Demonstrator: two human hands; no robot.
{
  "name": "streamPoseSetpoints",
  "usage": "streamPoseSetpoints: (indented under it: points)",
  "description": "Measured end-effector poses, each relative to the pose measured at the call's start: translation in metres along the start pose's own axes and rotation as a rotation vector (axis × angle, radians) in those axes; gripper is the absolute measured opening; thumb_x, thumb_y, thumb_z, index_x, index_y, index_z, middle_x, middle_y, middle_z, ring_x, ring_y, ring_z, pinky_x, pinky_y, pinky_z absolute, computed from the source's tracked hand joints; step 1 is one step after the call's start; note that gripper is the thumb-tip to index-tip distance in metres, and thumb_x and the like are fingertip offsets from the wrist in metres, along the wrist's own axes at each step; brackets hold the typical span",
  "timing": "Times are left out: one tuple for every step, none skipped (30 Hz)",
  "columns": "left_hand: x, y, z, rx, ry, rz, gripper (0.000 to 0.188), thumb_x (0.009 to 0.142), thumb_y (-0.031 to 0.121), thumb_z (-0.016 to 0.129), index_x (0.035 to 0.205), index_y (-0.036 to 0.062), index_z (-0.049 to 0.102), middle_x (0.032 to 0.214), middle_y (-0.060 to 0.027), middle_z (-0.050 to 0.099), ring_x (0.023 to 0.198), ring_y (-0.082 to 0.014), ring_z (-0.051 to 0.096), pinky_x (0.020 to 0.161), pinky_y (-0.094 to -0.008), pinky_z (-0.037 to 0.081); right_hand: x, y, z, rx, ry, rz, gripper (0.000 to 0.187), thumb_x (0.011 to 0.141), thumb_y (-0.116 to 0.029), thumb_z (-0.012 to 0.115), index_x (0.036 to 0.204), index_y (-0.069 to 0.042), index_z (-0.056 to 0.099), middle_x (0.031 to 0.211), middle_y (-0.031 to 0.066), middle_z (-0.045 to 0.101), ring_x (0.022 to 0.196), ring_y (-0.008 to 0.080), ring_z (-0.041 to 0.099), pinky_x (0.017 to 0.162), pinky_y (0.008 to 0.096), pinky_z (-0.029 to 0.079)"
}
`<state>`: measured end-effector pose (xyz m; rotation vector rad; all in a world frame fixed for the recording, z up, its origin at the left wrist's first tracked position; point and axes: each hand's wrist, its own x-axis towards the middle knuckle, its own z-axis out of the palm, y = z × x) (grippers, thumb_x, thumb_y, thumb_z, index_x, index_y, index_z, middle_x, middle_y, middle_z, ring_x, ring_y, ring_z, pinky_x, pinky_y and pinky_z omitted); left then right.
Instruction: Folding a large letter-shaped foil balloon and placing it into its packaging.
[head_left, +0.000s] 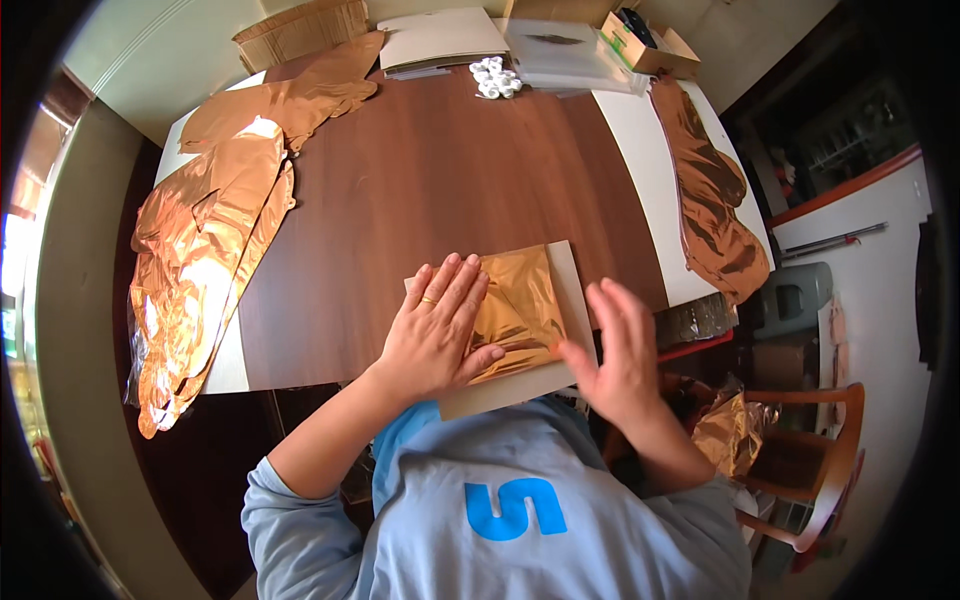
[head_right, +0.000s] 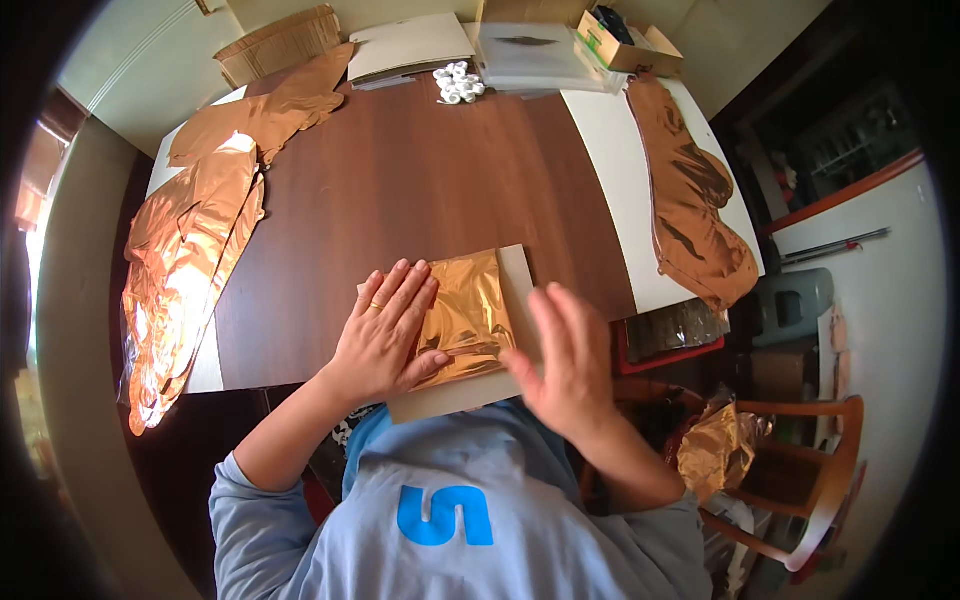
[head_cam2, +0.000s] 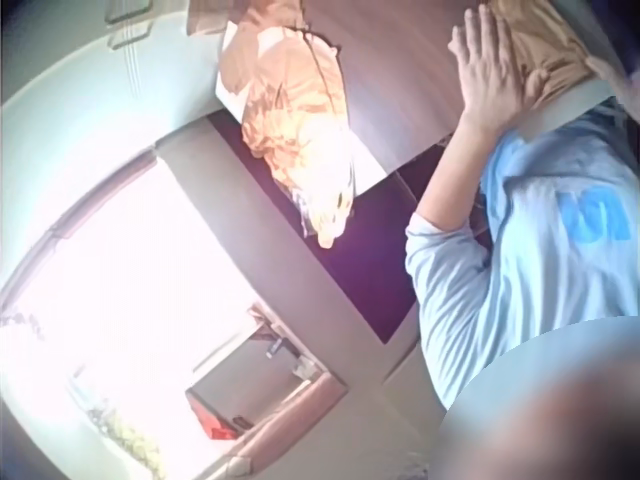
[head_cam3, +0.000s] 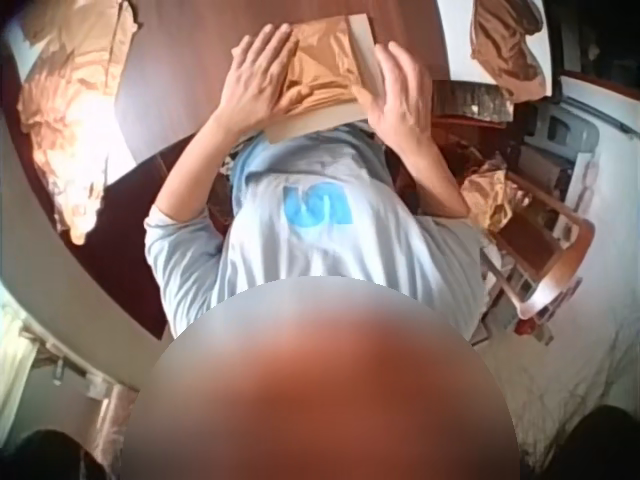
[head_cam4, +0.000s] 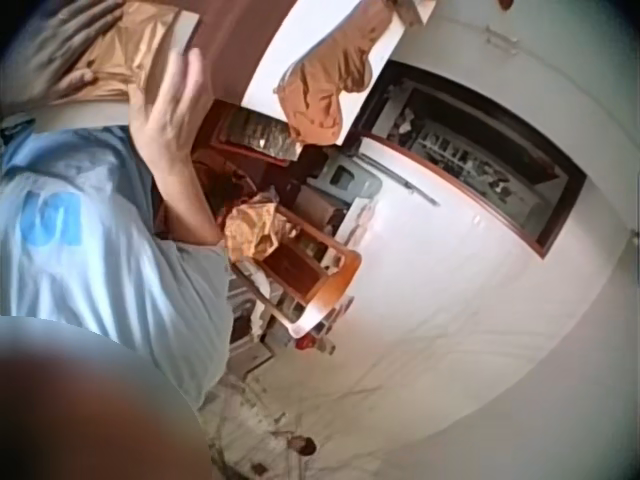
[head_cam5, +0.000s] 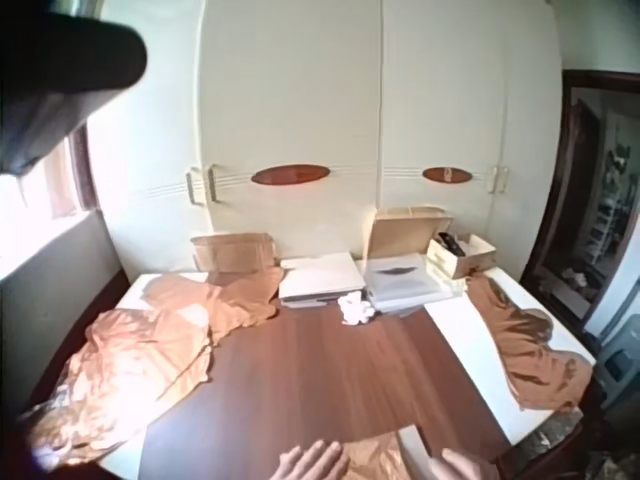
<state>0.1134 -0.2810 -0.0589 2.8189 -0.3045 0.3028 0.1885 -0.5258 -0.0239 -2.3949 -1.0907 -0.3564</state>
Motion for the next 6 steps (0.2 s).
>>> streamPoseSetpoints:
  points:
    - [-0.001,0.0,-0.001,-0.008,0.006,0.007,0.079,0.092,0.058,0.049,0.14,-0.0056,0.045,0.149,-0.0227,0.04,0.142,-0.0376,0.033,0.117,-0.0509,0.02,-0.003,-0.007,-0.002,0.0,-0.063,-0.082,0.063,0.09,-0.038,0.065,0.137,0.001,0.047,0.141,0.0236,0.044,0.13,0.0414,0.043,0.107,0.0499,0.035]
    - [-0.002,-0.001,-0.001,-0.015,0.012,0.013,0.079,0.093,0.058,0.048,0.14,-0.0059,0.044,0.149,-0.0231,0.039,0.142,-0.0378,0.033,0.117,-0.0509,0.02,-0.005,-0.013,-0.002,0.002,-0.126,-0.163,0.066,0.093,-0.043,0.06,0.139,0.001,0.047,0.147,0.0244,0.039,0.137,0.0423,0.036,0.112,0.0524,0.029]
    - [-0.003,-0.002,0.0,-0.006,0.037,0.031,0.08,0.093,0.058,0.047,0.14,-0.0062,0.044,0.15,-0.0238,0.039,0.142,-0.0384,0.033,0.117,-0.0509,0.02,-0.004,-0.018,0.0,0.016,-0.244,-0.193,0.069,0.095,-0.049,0.054,0.143,0.0,0.043,0.153,0.0256,0.031,0.144,0.043,0.026,0.116,0.0555,0.018]
    - [-0.003,-0.003,0.002,-0.008,0.034,0.042,0.08,0.093,0.058,0.047,0.14,-0.0062,0.044,0.15,-0.0238,0.039,0.142,-0.0384,0.033,0.117,-0.0509,0.02,0.0,-0.021,0.006,0.07,-0.306,-0.174,0.073,0.094,-0.049,0.054,0.146,0.0,0.039,0.155,0.0245,0.028,0.144,0.0433,0.024,0.117,0.0561,0.013]
    - [-0.003,-0.003,0.003,0.002,0.04,0.044,0.08,0.093,0.058,0.047,0.141,-0.0061,0.043,0.15,-0.0235,0.039,0.142,-0.0383,0.032,0.117,-0.0508,0.019,0.004,-0.024,0.011,0.053,-0.328,-0.163,0.074,0.094,-0.05,0.053,0.148,-0.001,0.037,0.156,0.024,0.026,0.145,0.0433,0.023,0.117,0.0562,0.013]
    - [-0.004,-0.003,0.004,0.016,0.046,0.041,0.081,0.093,0.059,0.047,0.141,-0.006,0.043,0.15,-0.0232,0.039,0.142,-0.0383,0.032,0.118,-0.0507,0.018,0.01,-0.024,0.019,0.04,-0.349,-0.159,0.075,0.095,-0.051,0.053,0.149,-0.002,0.034,0.157,0.0235,0.024,0.145,0.0433,0.022,0.117,0.0563,0.013]
